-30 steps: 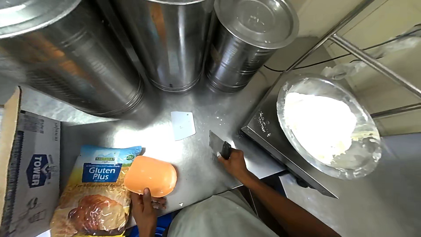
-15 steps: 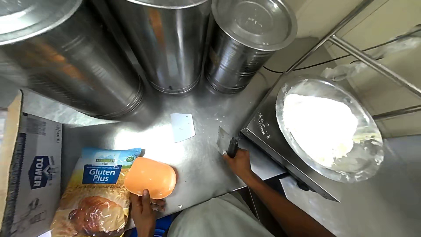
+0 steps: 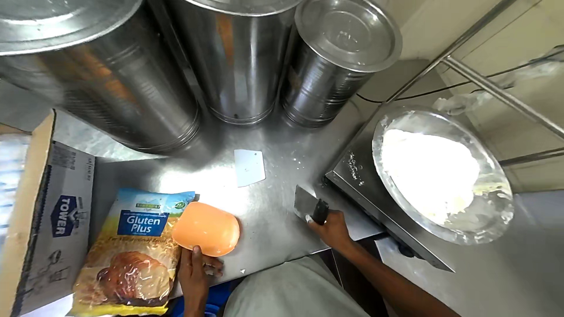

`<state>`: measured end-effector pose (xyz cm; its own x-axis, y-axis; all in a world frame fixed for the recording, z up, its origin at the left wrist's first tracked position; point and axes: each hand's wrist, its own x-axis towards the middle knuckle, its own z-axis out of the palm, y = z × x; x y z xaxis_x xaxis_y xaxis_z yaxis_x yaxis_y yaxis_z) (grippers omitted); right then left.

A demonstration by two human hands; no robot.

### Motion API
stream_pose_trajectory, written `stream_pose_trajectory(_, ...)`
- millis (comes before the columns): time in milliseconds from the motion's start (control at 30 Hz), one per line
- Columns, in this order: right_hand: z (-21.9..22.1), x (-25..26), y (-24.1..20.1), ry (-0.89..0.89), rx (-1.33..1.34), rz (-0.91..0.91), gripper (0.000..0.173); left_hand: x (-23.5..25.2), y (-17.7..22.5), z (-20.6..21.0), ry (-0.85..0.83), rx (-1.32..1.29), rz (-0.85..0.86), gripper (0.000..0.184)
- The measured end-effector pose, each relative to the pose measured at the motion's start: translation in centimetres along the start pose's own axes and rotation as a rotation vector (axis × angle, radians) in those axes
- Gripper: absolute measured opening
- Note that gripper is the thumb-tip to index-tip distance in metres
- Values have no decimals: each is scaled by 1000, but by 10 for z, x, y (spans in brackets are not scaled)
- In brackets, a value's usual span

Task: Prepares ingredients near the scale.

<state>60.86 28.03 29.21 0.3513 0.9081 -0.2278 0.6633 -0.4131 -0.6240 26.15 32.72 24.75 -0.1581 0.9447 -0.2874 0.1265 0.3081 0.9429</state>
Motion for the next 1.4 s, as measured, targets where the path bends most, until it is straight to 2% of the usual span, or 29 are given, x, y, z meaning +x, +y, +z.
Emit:
stream_pose_trajectory(400, 30, 7, -19, 80, 22, -55, 22, 0, -2, -2, 4, 17, 28, 40)
stream_pose_trajectory(500, 23, 2, -20, -27, 21, -19, 23, -2, 0, -3, 13, 56, 25, 44)
stream_pose_trajectory(667, 17, 2, -11, -6, 10, -45, 26, -1, 0, 0, 36, 35, 6, 42)
stream_pose_trajectory(733, 12, 5, -12, -56, 12, -30, 25, -2, -2, -1, 23, 18, 3, 41)
stream_pose_trajectory(867, 16, 13, -9, 86, 18, -7, 26, -2, 1, -1, 14, -8, 7, 37)
stream_pose_trajectory(967, 10, 14, -11, 16, -19, 3, 26, -2, 1, -1, 23, -15, 11, 36)
stream_pose_trajectory(1067, 12, 19, -10, 64, -10, 17, 26, 0, 1, 0, 41, 30, 18, 40)
stream_pose_trajectory(1167, 6, 17, -13, -15, -15, 51, 26, -2, -1, 0, 40, 34, 13, 41)
stream_pose_trajectory(1267, 8, 19, -8, 97, -12, 92, 27, 0, 0, 0, 39, 8, 8, 39)
stream_pose_trajectory(1400, 4, 18, -5, 88, -46, 81, 25, -3, -1, 1, 44, 44, 5, 40)
